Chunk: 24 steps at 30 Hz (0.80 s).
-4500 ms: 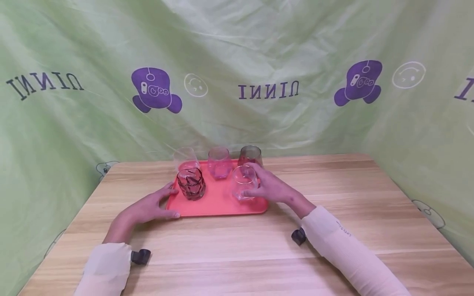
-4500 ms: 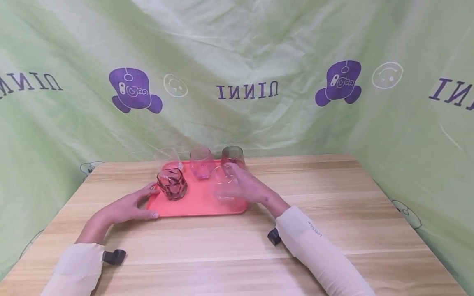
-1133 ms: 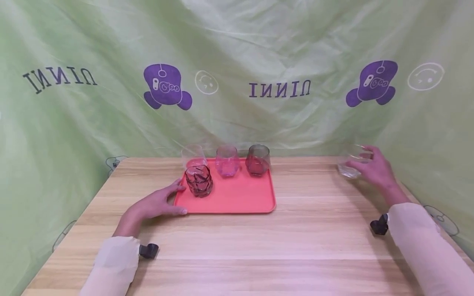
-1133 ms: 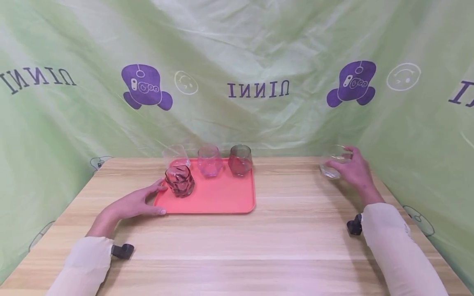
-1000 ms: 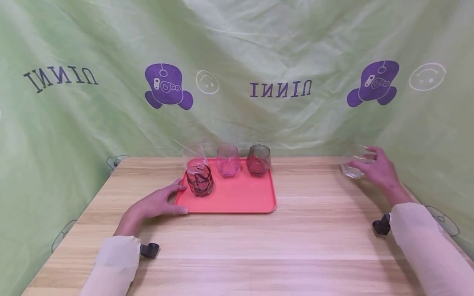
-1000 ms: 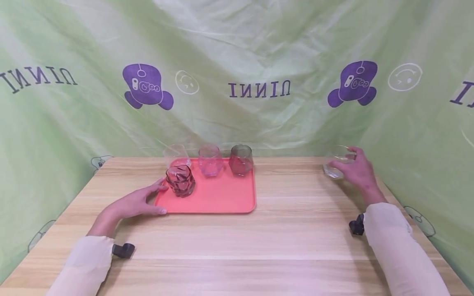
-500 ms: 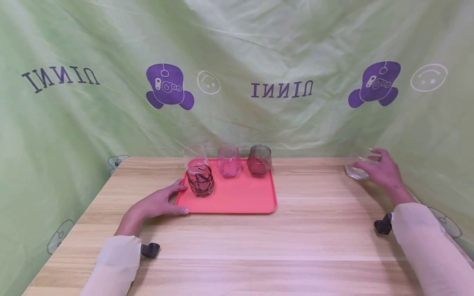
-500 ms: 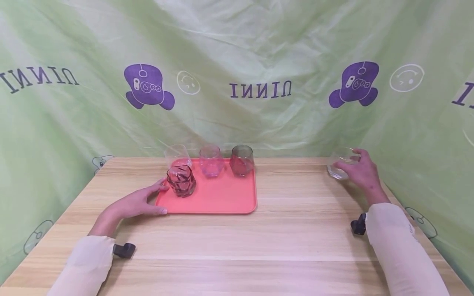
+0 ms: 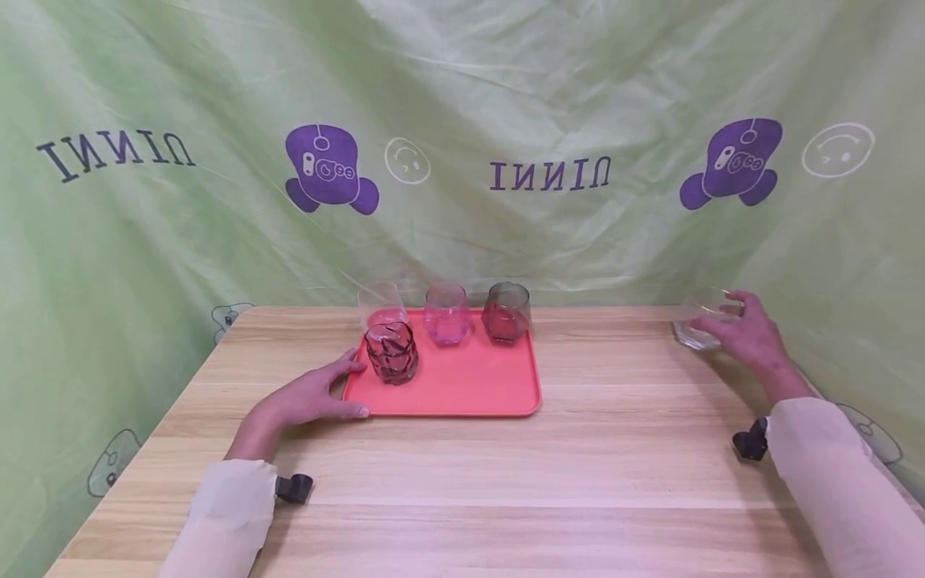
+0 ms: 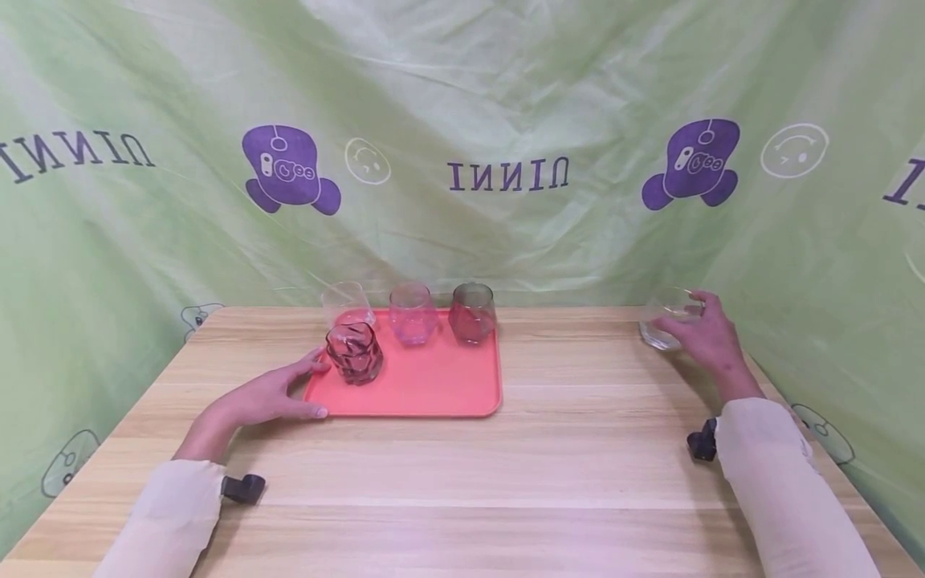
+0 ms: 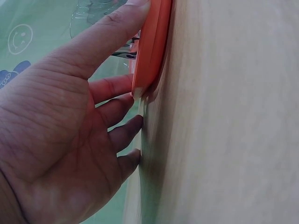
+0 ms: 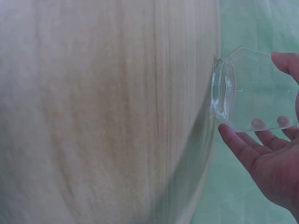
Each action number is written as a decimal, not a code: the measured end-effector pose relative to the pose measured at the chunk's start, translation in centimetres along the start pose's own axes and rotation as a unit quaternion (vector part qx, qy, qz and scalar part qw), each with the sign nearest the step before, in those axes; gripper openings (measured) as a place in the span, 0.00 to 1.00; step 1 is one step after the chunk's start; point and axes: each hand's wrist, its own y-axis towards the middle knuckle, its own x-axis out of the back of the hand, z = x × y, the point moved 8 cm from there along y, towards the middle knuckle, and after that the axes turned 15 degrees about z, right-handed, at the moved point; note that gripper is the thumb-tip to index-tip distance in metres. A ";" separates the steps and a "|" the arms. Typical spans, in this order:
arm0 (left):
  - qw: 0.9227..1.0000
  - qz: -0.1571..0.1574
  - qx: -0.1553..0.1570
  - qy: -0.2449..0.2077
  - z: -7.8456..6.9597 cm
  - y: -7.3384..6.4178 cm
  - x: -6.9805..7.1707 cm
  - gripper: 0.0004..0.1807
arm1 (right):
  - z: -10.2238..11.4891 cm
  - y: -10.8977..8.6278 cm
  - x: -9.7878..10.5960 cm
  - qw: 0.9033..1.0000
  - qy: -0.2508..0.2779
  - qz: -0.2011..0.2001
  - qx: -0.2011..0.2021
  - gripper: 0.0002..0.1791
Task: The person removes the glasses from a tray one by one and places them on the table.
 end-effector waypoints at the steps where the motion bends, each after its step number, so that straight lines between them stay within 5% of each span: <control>1: 1.000 0.000 -0.001 0.000 0.0 0.0 0.0 0.51 | -0.1 0.0 0.0 1.000 0.000 0.001 0.001 0.63; 16: 1.000 0.005 0.001 0.004 0.0 0.0 -0.1 0.51 | 0.2 0.1 -0.1 1.000 0.008 0.014 0.013 0.67; 24: 1.000 0.004 0.004 0.003 0.1 0.0 -0.1 0.51 | 3.5 0.4 0.5 0.994 -0.033 -0.072 0.073 0.66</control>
